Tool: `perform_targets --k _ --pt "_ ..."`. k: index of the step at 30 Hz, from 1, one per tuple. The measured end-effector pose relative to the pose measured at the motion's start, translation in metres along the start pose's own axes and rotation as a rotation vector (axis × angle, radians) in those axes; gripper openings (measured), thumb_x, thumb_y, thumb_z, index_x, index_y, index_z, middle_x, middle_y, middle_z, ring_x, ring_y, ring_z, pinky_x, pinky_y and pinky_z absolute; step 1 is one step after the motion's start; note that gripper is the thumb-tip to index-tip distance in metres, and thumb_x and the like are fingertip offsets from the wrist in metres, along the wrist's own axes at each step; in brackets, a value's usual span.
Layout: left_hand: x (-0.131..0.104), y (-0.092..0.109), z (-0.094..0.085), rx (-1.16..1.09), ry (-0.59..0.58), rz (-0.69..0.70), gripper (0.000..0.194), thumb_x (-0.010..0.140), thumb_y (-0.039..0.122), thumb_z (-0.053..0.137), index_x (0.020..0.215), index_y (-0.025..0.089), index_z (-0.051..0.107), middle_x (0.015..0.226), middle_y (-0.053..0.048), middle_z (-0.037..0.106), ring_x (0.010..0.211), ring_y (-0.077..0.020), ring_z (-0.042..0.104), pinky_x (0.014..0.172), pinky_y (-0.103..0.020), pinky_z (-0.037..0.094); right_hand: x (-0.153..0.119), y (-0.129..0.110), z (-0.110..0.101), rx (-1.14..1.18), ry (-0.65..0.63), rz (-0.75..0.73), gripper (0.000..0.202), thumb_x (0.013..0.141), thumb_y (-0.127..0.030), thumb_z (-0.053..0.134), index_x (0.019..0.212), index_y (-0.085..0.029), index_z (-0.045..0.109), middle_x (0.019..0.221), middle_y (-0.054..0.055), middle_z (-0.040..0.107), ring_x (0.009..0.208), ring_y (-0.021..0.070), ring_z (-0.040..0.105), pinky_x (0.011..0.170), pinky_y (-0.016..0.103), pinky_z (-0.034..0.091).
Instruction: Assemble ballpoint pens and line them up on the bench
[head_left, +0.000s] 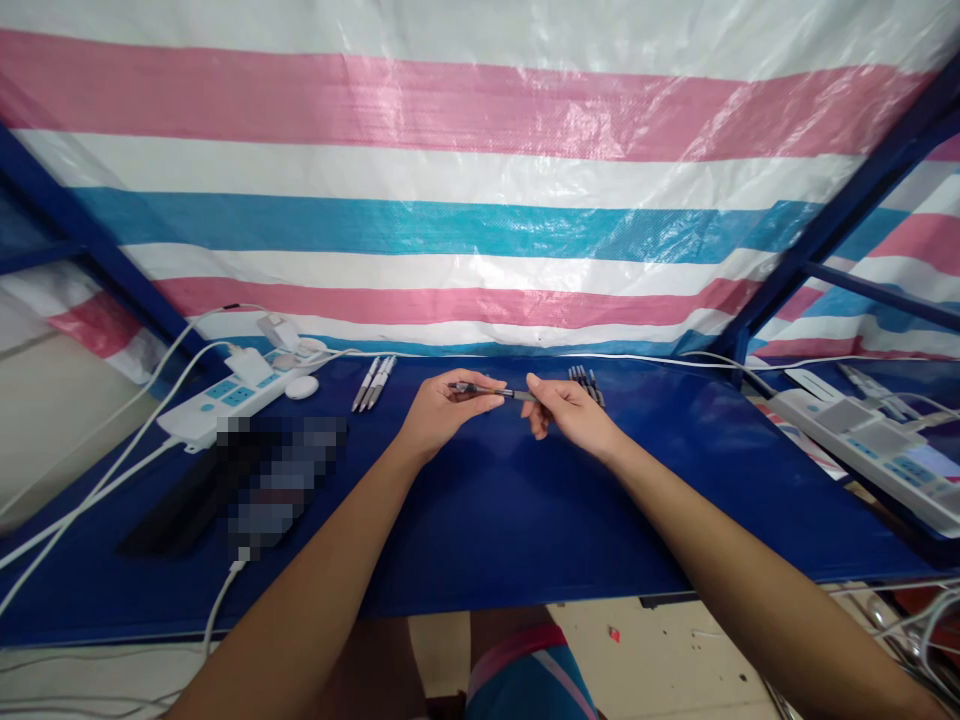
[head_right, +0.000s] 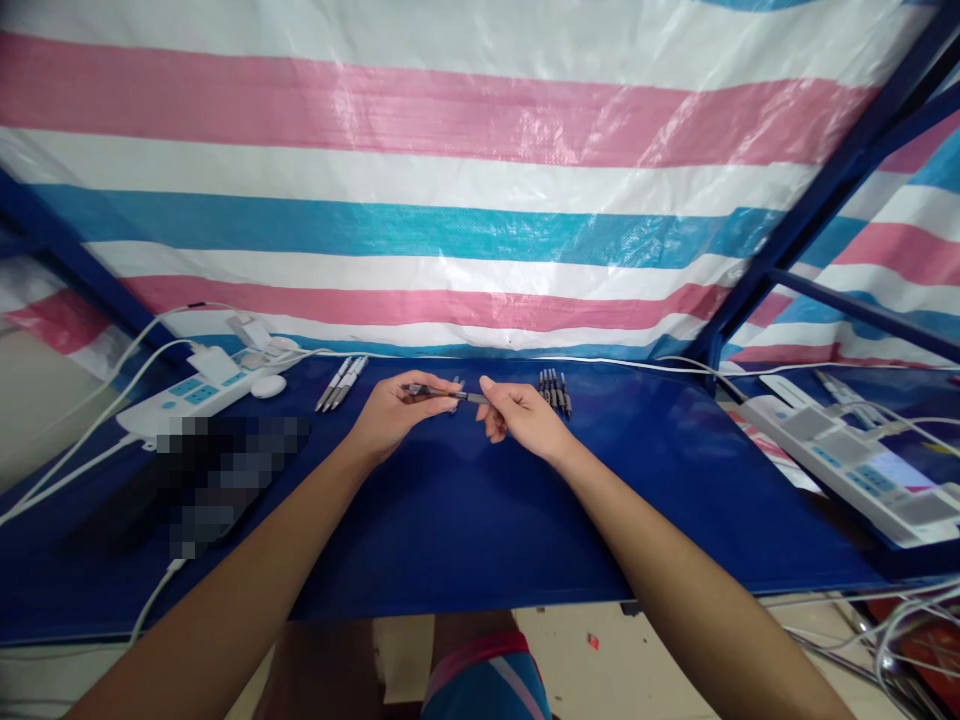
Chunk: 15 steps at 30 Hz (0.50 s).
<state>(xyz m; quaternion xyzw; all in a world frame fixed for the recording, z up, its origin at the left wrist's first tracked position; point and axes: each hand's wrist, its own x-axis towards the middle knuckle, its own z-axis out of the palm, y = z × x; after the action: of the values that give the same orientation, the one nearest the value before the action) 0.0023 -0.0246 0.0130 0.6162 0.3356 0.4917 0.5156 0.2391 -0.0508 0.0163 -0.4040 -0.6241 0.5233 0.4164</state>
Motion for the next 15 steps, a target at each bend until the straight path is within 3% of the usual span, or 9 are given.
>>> perform_targets --k 4,7,10,15 --pt "0.0 0.0 -0.001 0.009 0.013 -0.006 0.035 0.075 0.038 0.097 0.1 0.019 0.082 0.114 -0.014 0.083 0.098 -0.0275 0.08 0.101 -0.05 0.061 0.0 -0.002 -0.002 0.029 -0.003 -0.044 0.048 0.094 -0.069 0.074 0.103 -0.022 0.07 0.08 0.002 0.073 0.065 0.0163 0.069 0.058 0.028 0.054" --pt "0.0 0.0 -0.002 0.004 0.022 0.001 0.036 0.075 0.039 0.097 0.1 0.018 0.082 0.114 -0.014 0.083 0.095 -0.0271 0.08 0.1 -0.05 0.061 -0.001 -0.003 -0.002 0.023 -0.001 -0.084 0.043 0.09 -0.059 0.083 0.105 -0.022 0.069 0.082 0.0 0.072 0.067 0.015 0.068 0.059 0.027 0.054" --pt "0.0 0.0 -0.002 0.007 0.014 -0.007 0.036 0.075 0.039 0.097 0.1 0.018 0.081 0.114 -0.014 0.083 0.097 -0.0274 0.08 0.101 -0.051 0.061 -0.001 0.0 -0.001 0.024 -0.008 -0.067 0.042 0.096 -0.062 0.075 0.097 -0.02 0.071 0.077 0.001 0.072 0.064 0.0148 0.067 0.059 0.027 0.054" --pt "0.001 -0.002 -0.001 0.017 0.001 -0.018 0.036 0.075 0.037 0.098 0.1 0.018 0.081 0.114 -0.014 0.084 0.103 -0.0285 0.08 0.106 -0.052 0.059 0.003 0.007 0.001 0.021 -0.007 0.023 0.062 0.099 -0.076 0.06 0.079 -0.018 0.073 0.06 0.002 0.068 0.05 0.0147 0.063 0.056 0.029 0.052"
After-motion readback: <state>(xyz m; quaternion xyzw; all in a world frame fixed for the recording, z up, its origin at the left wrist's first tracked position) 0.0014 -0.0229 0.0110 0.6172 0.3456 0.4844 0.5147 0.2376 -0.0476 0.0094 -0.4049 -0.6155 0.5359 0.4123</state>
